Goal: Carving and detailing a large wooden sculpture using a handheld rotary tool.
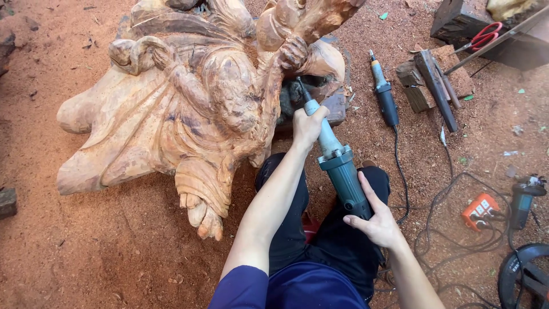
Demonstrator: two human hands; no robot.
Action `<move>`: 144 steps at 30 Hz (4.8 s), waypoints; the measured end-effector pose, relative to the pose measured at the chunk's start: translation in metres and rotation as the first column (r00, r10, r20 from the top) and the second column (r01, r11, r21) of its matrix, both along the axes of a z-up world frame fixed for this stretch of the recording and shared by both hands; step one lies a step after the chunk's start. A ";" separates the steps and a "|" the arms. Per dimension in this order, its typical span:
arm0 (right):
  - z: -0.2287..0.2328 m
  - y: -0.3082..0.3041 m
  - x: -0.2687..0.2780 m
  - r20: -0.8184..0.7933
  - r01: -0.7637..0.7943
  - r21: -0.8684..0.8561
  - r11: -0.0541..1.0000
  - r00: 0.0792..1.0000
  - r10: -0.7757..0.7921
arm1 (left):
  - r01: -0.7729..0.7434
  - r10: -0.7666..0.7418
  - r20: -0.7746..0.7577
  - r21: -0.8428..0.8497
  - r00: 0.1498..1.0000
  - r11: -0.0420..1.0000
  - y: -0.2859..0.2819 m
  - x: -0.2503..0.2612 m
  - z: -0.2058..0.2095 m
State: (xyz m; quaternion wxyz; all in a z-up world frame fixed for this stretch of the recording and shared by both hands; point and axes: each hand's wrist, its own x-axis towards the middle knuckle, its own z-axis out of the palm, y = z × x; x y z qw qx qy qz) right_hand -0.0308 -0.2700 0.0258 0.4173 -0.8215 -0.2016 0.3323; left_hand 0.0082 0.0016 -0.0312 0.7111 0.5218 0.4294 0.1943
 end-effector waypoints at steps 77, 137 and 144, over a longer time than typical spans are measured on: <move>0.017 -0.011 -0.012 0.041 -0.035 -0.083 0.996 0.998 0.038 | 0.155 -0.151 0.041 -0.124 0.988 0.980 -0.010 0.010 0.031; 0.035 0.005 -0.037 -0.026 0.040 -0.203 0.978 0.999 -0.046 | 0.139 -0.114 0.152 -0.166 0.982 0.976 -0.011 0.014 0.006; 0.022 -0.010 -0.041 -0.030 0.111 -0.168 0.980 0.993 -0.118 | 0.242 -0.240 0.050 -0.049 0.969 0.969 -0.019 0.016 0.021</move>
